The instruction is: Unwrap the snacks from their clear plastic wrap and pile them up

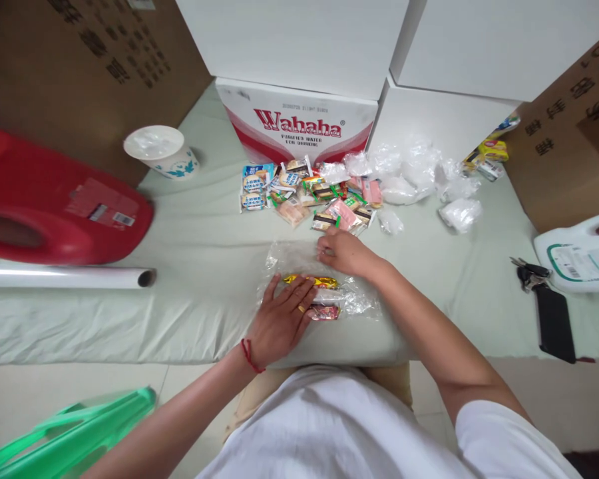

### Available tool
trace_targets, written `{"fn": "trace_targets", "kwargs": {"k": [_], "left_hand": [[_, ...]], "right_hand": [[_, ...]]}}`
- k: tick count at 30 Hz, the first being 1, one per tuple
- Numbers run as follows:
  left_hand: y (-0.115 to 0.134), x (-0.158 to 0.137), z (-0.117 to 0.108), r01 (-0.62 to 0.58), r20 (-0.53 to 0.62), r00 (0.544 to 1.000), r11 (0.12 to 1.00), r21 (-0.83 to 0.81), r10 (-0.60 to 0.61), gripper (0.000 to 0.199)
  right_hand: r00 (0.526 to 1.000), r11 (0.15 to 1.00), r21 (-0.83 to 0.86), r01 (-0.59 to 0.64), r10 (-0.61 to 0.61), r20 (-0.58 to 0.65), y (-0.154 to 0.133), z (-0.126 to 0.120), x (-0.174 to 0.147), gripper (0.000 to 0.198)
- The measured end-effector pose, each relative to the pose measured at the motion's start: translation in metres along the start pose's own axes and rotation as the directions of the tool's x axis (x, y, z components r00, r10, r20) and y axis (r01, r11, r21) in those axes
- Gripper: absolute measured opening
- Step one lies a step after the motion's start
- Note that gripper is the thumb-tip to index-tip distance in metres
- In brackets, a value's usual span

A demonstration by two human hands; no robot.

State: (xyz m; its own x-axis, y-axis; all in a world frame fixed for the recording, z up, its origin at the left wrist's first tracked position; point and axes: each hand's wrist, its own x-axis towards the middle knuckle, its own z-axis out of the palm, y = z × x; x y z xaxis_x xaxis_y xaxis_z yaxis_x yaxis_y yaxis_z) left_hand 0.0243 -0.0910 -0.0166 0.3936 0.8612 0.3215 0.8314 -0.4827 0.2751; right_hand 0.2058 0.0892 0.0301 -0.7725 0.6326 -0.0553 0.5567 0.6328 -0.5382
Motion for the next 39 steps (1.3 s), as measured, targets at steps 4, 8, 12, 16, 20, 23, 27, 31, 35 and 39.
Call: {"fn": "trace_targets", "kwargs": {"k": [4,8,12,16,20,23,27,31,35,39], "left_hand": [[0.0,-0.002,0.004,0.005,-0.079,0.997,1.0,0.031,-0.002,0.039],[0.007,-0.007,0.01,0.125,-0.23,0.968,0.988,0.097,-0.1,0.033],[0.008,-0.014,0.017,0.281,-0.373,0.897,0.958,0.061,-0.239,0.039],[0.001,-0.016,0.021,0.406,-0.39,0.829,0.911,-0.071,-0.4,0.052],[-0.014,-0.022,0.013,0.337,-0.35,0.852,0.919,-0.204,-0.39,0.068],[-0.033,-0.033,-0.002,0.313,-0.341,0.823,0.864,-0.394,-0.454,0.066],[-0.056,-0.036,-0.021,0.349,-0.285,0.787,0.776,-0.525,-0.547,0.082],[-0.068,-0.033,-0.032,0.241,-0.113,0.939,0.855,-0.459,-0.326,0.033],[-0.084,-0.062,-0.041,0.372,-0.149,0.876,0.84,-0.394,-0.458,0.026],[-0.09,-0.09,-0.05,0.579,-0.245,0.639,0.665,-0.471,-0.729,0.018]], "right_hand": [[0.999,0.999,0.014,0.046,-0.046,-0.029,-0.029,-0.003,-0.029,0.013],[0.991,0.995,-0.021,0.096,-0.098,-0.087,-0.056,0.022,-0.061,0.022],[0.966,0.98,-0.091,0.177,-0.19,-0.173,-0.061,0.059,-0.083,0.025],[0.932,0.939,-0.203,0.276,-0.313,-0.181,-0.058,0.074,-0.089,0.02],[0.915,0.902,-0.256,0.347,-0.386,-0.119,-0.058,0.072,-0.085,0.02],[0.927,0.902,-0.254,0.349,-0.372,-0.05,-0.059,0.075,-0.083,0.034],[0.939,0.906,-0.26,0.335,-0.344,0.01,-0.059,0.08,-0.084,0.052],[0.935,0.907,-0.238,0.347,-0.355,0.011,-0.059,0.08,-0.084,0.054],[0.937,0.92,-0.207,0.334,-0.348,-0.035,-0.057,0.08,-0.084,0.055],[0.929,0.917,-0.204,0.343,-0.363,-0.071,-0.054,0.084,-0.085,0.054]]}}
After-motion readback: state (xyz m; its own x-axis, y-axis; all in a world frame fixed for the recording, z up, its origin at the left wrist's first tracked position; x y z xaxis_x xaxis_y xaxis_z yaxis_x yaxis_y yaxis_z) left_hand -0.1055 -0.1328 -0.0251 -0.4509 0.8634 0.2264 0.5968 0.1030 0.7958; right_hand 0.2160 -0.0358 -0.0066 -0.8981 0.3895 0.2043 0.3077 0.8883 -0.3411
